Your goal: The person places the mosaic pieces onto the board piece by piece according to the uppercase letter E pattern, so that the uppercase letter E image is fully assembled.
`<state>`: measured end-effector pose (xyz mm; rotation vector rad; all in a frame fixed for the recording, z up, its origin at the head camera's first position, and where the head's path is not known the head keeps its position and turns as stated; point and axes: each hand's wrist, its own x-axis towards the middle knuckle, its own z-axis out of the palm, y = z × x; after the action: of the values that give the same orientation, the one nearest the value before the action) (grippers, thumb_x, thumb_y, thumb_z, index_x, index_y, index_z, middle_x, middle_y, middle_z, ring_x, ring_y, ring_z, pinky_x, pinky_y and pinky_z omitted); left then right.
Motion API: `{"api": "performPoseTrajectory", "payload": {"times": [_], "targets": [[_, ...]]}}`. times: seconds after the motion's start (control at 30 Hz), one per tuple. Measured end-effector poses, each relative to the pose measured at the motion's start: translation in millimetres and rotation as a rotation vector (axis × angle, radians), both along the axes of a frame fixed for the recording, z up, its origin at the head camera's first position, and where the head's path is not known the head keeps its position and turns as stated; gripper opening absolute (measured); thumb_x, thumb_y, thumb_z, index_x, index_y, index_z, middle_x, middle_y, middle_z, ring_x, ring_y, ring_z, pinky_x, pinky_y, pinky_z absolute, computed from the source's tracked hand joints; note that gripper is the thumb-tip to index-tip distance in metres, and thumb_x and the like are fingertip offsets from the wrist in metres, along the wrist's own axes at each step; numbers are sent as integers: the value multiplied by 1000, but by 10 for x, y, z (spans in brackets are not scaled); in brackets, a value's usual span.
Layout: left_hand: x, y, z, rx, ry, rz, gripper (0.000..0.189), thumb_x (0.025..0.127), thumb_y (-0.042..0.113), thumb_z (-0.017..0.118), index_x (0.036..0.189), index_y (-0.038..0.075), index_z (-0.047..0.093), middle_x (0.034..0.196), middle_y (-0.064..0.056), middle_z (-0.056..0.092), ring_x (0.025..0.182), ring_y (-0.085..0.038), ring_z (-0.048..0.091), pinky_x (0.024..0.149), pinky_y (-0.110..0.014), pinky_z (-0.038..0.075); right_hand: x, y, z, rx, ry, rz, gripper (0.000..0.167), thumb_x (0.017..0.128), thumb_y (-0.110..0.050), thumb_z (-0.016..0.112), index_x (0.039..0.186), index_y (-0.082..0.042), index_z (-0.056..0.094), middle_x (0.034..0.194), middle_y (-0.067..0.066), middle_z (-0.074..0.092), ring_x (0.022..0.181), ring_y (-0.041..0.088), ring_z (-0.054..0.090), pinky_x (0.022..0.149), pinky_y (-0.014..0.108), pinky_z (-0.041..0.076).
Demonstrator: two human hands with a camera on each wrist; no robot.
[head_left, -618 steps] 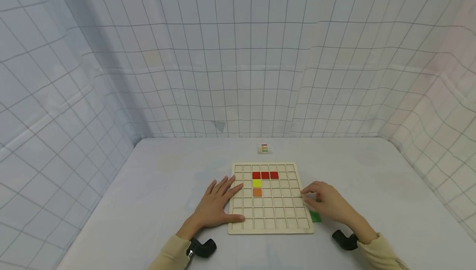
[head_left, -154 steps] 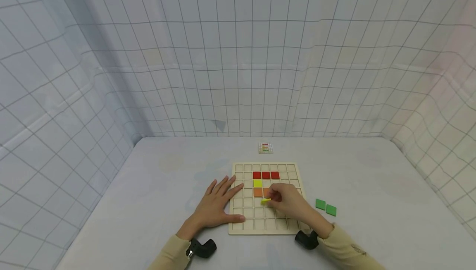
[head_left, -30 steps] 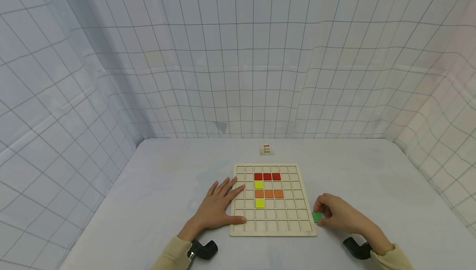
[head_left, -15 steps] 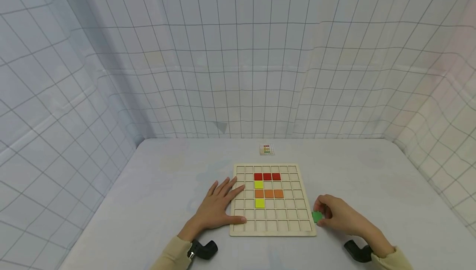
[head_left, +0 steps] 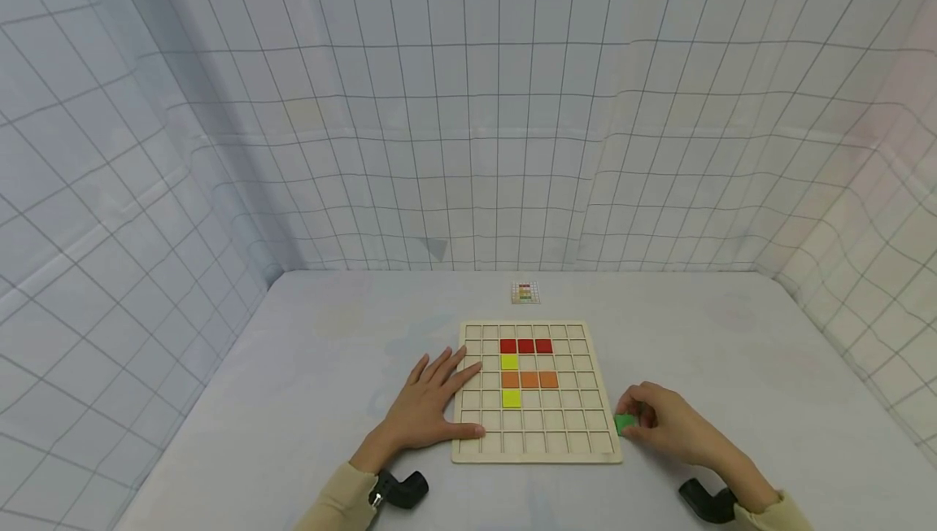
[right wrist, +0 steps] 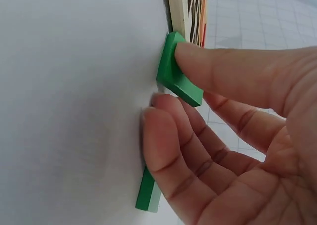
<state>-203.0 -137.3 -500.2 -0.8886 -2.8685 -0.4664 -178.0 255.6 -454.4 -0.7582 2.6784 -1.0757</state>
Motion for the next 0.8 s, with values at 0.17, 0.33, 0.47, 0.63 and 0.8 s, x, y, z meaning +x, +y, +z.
{"api": "performPoseTrajectory", "payload": {"times": [0.17, 0.33, 0.47, 0.63, 0.8], "targets": [[1, -2, 0, 0, 3, 1, 96, 76, 80, 48, 152, 26, 28, 157, -4, 16, 143, -25, 10, 112, -50, 4, 9, -17, 9, -12, -42, -17, 14, 85, -11, 71, 92, -12, 59, 77, -6, 56, 66, 7, 51, 56, 24, 44], [-1, -2, -4, 7, 7, -2, 95, 76, 80, 48, 151, 25, 29, 157, -4, 17, 143, -25, 11, 112, -51, 5, 8, -30, 24, -13, -26, -34, 13, 87, -9, 70, 91, -12, 57, 76, -6, 55, 65, 6, 49, 55, 24, 44], [-2, 1, -8, 10, 10, -4, 95, 76, 80, 49, 151, 25, 29, 157, -4, 17, 143, -25, 11, 112, -51, 5, 1, -72, 37, -27, 25, -47, 14, 87, -9, 70, 92, -12, 57, 75, -7, 53, 64, 6, 47, 53, 23, 43], [-5, 2, -17, 1, 6, 2, 95, 75, 80, 49, 152, 27, 28, 157, -4, 16, 143, -24, 10, 112, -50, 3, -1, -216, 41, -124, 77, -42, 15, 85, -8, 72, 90, -13, 59, 76, -5, 52, 65, 7, 48, 53, 22, 43], [-10, 4, -25, -3, 10, 4, 96, 75, 80, 48, 152, 26, 28, 157, -3, 16, 143, -25, 10, 112, -50, 3, -6, -422, 38, -216, 50, -2, 15, 84, -11, 73, 89, -13, 59, 76, -4, 52, 67, 7, 50, 54, 22, 45]]}}
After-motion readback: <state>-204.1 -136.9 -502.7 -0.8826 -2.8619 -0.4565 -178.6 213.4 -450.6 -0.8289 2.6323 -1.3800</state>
